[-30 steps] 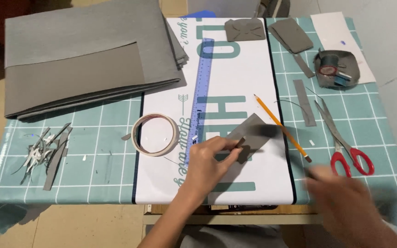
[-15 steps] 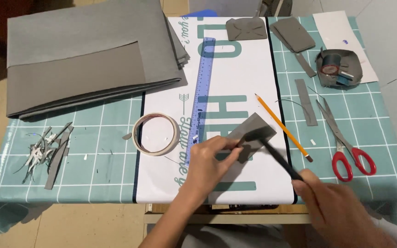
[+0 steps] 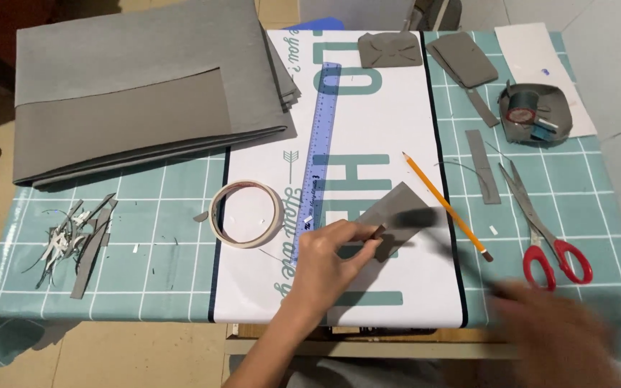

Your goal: Using a leather punch and a hammer to create stitching holes in a leather piece on a workshop table.

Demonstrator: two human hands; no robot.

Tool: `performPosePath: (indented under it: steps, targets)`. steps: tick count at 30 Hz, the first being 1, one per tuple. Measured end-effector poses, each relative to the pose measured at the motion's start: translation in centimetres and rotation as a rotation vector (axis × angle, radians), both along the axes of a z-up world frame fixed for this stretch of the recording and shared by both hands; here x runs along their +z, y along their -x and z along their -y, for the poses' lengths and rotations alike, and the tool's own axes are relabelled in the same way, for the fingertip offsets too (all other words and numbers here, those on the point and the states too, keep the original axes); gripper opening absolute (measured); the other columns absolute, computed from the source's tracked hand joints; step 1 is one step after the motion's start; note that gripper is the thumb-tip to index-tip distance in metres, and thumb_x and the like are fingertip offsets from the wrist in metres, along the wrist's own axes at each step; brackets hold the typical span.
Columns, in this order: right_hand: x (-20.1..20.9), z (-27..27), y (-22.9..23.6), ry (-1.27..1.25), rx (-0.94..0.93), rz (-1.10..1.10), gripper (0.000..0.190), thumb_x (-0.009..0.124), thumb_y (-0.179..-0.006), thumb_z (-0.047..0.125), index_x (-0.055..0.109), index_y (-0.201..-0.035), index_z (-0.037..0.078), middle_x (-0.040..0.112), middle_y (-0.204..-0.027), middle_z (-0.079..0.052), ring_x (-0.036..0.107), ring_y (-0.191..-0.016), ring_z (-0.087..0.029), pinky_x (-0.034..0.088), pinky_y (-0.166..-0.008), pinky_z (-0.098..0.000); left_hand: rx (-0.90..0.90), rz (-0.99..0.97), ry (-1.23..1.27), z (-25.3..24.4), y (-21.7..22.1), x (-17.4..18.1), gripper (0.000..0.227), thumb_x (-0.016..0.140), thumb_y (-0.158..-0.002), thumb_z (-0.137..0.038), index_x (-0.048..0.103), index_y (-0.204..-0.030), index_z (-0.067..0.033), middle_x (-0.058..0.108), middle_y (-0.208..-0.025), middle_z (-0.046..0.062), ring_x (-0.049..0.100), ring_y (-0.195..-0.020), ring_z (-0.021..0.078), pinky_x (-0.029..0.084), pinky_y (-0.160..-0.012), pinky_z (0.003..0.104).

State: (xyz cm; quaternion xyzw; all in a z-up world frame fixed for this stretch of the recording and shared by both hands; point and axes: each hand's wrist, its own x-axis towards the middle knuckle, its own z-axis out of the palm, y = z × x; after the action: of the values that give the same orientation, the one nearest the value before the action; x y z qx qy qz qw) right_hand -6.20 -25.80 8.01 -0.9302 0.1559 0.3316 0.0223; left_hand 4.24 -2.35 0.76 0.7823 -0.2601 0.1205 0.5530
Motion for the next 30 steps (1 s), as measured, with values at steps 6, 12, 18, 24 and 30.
performPosePath:
  steps: [6, 12, 18, 24, 30]
  targets:
    - [-0.6, 0.2, 0.7, 0.093, 0.124, -0.032, 0.025, 0.034, -0.102, 0.057, 0.050, -0.115, 0.043, 0.074, -0.075, 0.023, 0.078, -0.072, 0.007, 0.063, -0.066, -0.0134, -0.015, -0.030, -0.011, 0.1, 0.0, 0.3, 0.018, 0.082, -0.084, -0.002, 0.077, -0.101, -0.0007, 0.079, -0.086, 0.009, 0.076, -0.072, 0.0169, 0.066, -0.065, 0.025]
    - [-4.4, 6.2, 0.2, 0.082, 0.175, -0.107, 0.023, 0.029, -0.105, 0.056, 0.042, -0.118, 0.043, 0.068, -0.070, 0.024, 0.070, -0.061, 0.010, 0.056, -0.057, -0.0102, -0.014, -0.055, -0.008, 0.1, 0.0, 0.9, 0.015, 0.081, -0.085, -0.001, 0.077, -0.100, -0.0005, 0.079, -0.087, 0.010, 0.077, -0.075, 0.0171, 0.067, -0.069, 0.024]
    - [-6.2, 6.3, 0.9, -0.136, 0.483, 0.683, 0.027, 0.051, -0.095, 0.045, 0.066, -0.098, 0.023, 0.065, -0.051, 0.005, 0.066, -0.041, -0.020, 0.050, -0.042, -0.0395, -0.015, -0.042, 0.003, 0.1, 0.1, 0.3, 0.016, 0.080, -0.086, -0.003, 0.077, -0.102, -0.0019, 0.078, -0.086, 0.008, 0.075, -0.075, 0.0166, 0.064, -0.066, 0.025]
    - [-5.9, 6.6, 0.6, 0.319, 0.525, -0.289, 0.050, 0.077, -0.086, 0.058, 0.050, -0.127, 0.045, 0.051, -0.133, 0.014, 0.059, -0.122, -0.008, 0.056, -0.103, -0.0305, -0.010, -0.029, 0.008, 0.0, 0.0, 0.0, 0.015, 0.082, -0.085, -0.003, 0.076, -0.099, -0.0014, 0.078, -0.087, 0.008, 0.077, -0.077, 0.0173, 0.065, -0.068, 0.026]
    - [1.7, -0.3, -0.6, -0.497, -0.235, 0.807, 0.023, 0.052, -0.100, 0.028, 0.070, -0.105, 0.015, 0.088, -0.072, 0.000, 0.086, -0.068, -0.013, 0.064, -0.078, -0.0281, -0.011, -0.019, 0.015, 0.1, -0.1, 0.0, 0.013, 0.080, -0.086, -0.004, 0.075, -0.098, -0.0029, 0.078, -0.087, 0.007, 0.077, -0.075, 0.0168, 0.064, -0.066, 0.025]
